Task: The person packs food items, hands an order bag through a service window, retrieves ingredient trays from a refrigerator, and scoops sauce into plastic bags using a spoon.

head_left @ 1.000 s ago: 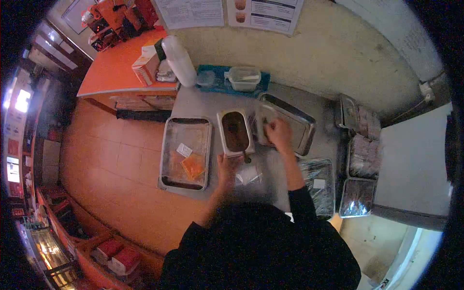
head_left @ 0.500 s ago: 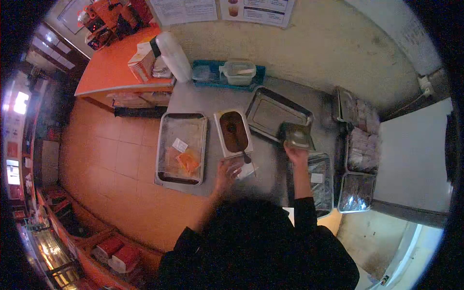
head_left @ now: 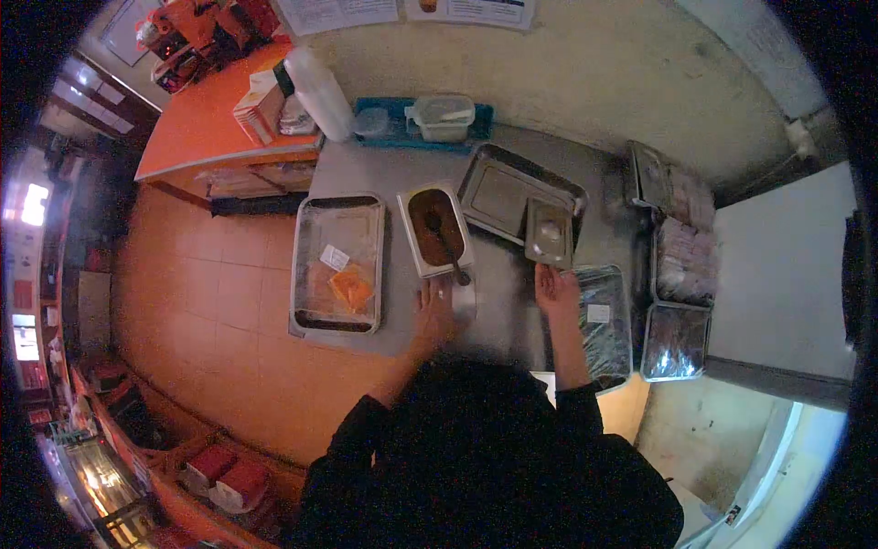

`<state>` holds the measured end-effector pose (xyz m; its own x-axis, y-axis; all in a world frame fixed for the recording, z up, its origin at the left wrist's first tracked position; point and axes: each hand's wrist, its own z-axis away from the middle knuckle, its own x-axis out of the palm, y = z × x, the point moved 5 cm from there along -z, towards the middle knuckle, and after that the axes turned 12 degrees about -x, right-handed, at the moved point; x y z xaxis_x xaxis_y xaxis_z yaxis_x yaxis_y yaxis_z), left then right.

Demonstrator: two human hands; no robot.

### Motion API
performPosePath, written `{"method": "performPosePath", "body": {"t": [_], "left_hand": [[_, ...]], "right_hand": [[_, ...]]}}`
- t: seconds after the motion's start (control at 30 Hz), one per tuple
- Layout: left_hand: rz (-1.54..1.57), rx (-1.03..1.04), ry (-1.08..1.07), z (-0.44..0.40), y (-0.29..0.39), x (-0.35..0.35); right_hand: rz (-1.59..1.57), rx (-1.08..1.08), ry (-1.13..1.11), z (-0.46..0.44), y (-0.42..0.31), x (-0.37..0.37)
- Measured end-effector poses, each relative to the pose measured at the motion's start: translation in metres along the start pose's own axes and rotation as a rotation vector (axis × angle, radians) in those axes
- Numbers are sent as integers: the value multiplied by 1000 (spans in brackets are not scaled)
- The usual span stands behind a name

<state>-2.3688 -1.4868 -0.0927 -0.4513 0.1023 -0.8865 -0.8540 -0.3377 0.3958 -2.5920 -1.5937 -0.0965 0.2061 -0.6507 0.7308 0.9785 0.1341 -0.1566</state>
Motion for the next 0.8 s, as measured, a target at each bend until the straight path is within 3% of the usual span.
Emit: {"method": "performPosePath", "body": {"t": [0.1, 0.17, 0.2, 0.27, 0.3, 0.37, 0.4, 0.47, 0.6, 0.67, 0.7, 0.77, 0.8], "left_hand": [[29, 26, 104, -3, -12, 13], [130, 27, 23, -3, -17, 10], [128, 27, 24, -2, -14, 4], [131, 51, 41, 3, -7, -9], [129, 55, 40, 3, -11, -1], [0, 137, 270, 4, -18, 14], [0, 139, 269, 5, -16, 10], [42, 140, 175, 4, -10, 2], [49, 128, 210, 4, -11, 6], [127, 170, 174, 6, -9, 0], [126, 169, 176, 7, -7, -5], [94, 87, 76, 8, -7, -10], [94, 88, 77, 2, -17, -1]], "right_hand": [[109, -145, 78, 5, 2, -12], [291, -175, -113, -13, 4, -35], [289, -173, -114, -8, 8, -37], [703, -117, -202, 0, 26, -43], [699, -119, -200, 9, 35, -38], [1690, -254, -535, 33, 57, -11], [1689, -256, -533, 32, 64, -15], [1684, -625, -992, 38, 81, -3], [1667, -563, -997, 32, 87, -7], [1527, -312, -941, 22, 90, -17], [1526, -312, -944, 24, 90, -14], [1602, -674, -1177, 38, 88, 4], [1602, -675, -1178, 36, 88, 3]]}}
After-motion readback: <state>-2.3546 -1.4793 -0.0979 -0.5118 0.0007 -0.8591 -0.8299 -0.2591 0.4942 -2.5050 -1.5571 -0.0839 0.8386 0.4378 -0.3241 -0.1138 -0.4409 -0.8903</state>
